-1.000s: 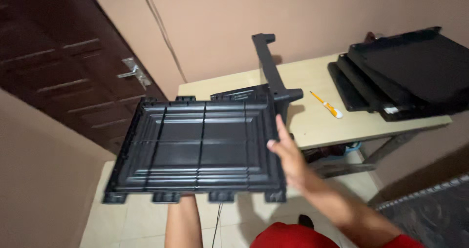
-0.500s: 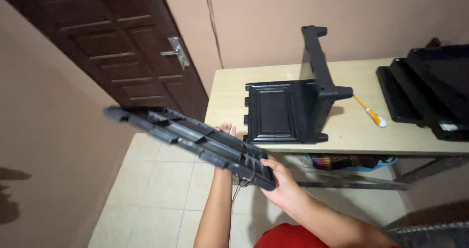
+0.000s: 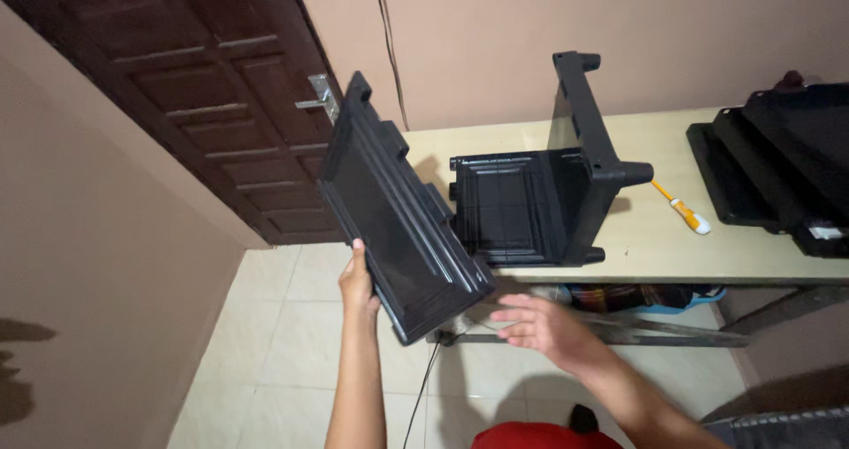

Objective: The person assembles a black plastic furniture frame using a yellow screwdriver. They attach feet to the frame, then place and secure a flat panel onto the assembled frame, repeating the process with additional panels.

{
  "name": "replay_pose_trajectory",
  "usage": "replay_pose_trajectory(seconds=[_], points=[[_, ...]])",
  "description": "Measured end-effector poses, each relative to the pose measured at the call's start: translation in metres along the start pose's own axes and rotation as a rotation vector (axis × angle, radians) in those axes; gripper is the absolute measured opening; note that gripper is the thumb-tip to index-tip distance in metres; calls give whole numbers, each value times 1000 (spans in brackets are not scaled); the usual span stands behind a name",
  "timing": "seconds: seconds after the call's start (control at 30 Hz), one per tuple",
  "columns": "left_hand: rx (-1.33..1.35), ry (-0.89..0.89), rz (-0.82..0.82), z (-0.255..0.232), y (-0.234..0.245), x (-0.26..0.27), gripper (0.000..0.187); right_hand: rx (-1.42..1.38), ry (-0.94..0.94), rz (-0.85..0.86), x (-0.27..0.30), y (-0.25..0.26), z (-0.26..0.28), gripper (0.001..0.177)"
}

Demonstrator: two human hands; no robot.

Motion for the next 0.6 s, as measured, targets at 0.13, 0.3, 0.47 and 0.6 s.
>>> replay_pose_trajectory(seconds=[0.13, 0.3, 0.47, 0.6], points=[[-97, 9, -31, -20, -6, -6, 54, 1, 175, -67, 14, 25, 32, 54], [-174, 56, 26, -22, -27, -15, 53, 1, 345, -116, 24, 41, 66, 47], [-196, 105, 70, -25, -54, -26, 52, 135, 573, -304, 33, 66, 111, 38], [-325, 35, 50, -30, -86, -39, 49, 401, 848, -462, 37, 93, 156, 35]])
Point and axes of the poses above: each hand's wrist, its own x-axis away from the middle knuckle, its own y-axis out of the back of the hand, z = x × y, the point moved 3 cm from there along -x, towards the middle knuckle, and after that the axes turned 10 degrees about -z, right-handed, at the moved point
